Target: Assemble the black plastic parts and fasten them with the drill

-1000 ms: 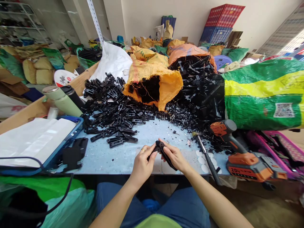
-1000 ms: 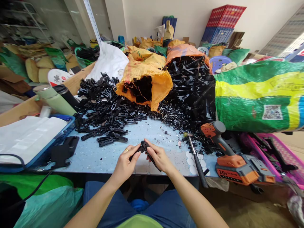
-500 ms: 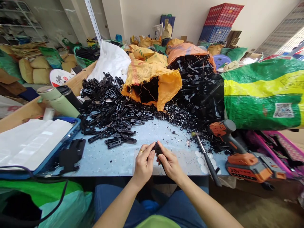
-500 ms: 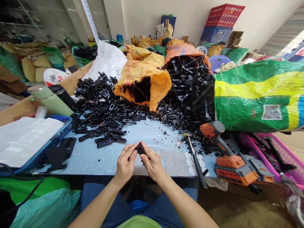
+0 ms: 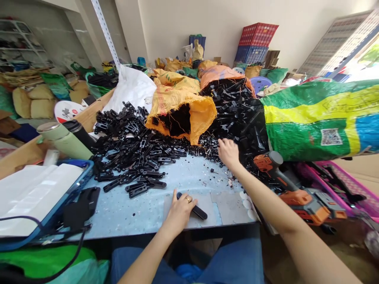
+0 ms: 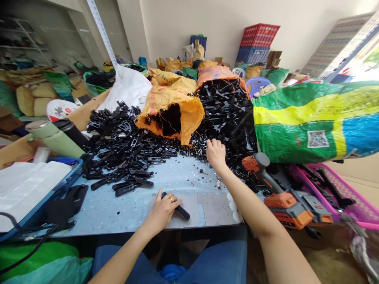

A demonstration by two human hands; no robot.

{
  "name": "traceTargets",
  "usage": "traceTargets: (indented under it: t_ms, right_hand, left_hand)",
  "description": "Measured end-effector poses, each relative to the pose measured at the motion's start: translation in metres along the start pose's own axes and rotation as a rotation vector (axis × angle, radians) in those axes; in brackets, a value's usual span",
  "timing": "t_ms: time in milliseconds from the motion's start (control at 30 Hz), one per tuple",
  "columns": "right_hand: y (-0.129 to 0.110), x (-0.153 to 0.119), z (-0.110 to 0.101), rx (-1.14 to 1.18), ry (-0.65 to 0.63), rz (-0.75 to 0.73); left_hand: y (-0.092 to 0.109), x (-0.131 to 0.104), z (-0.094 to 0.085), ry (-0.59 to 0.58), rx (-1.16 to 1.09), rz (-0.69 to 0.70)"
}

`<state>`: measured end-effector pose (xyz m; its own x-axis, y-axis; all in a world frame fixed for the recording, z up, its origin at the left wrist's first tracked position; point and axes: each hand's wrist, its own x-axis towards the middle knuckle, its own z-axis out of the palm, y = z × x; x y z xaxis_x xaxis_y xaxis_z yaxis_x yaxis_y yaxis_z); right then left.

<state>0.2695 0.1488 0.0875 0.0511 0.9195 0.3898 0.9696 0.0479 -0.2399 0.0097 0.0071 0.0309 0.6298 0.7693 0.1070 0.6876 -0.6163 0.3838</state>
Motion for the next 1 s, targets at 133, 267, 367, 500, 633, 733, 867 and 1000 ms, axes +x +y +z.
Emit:
traceTargets:
  t_ms: [133,267,367,500,633,733,867,1000]
  right_hand:
    - [0.035,0.045,-0.022,-0.043,0.14,0.101]
    - [0.051,0.047,-0.039,0.0,0.12,0.068]
    - [0.033,0.021,-0.061,0.044,0.15,-0.022]
    - [-0.027,-0.043,-0.083,0.394,0.291,-0.137]
    - [-0.082,-0.103,-0.061,0.875,0.161,0.079]
    - [-0.098,-0.128,-0.03,1.175,0.104,0.191]
    - [-0.073,-0.142,-0.018,1.126,-0.207,0.006]
    - [-0.03,-0.153,-0.028,0.398,-0.669,-0.475]
  left_hand:
    - [0.0,0.003,-0.008,0.005,0.132,-0.108]
    - [-0.002,-0.01,-0.004,-0.005,0.16,-0.205]
    - [-0.006,-0.014,-0.001,0.046,-0.014,-0.24]
    - [-0.003,0.001,-0.012,0.33,-0.718,-0.377]
    - [0.013,0.023,-0.026,0.491,-1.376,-0.486]
    - [0.029,0.03,-0.022,0.37,-1.4,-0.548]
    - [0.026,0.022,-0.009,0.239,-0.87,-0.344]
    - [-0.002,0.011,-0.001,-0.007,-0.284,-0.081]
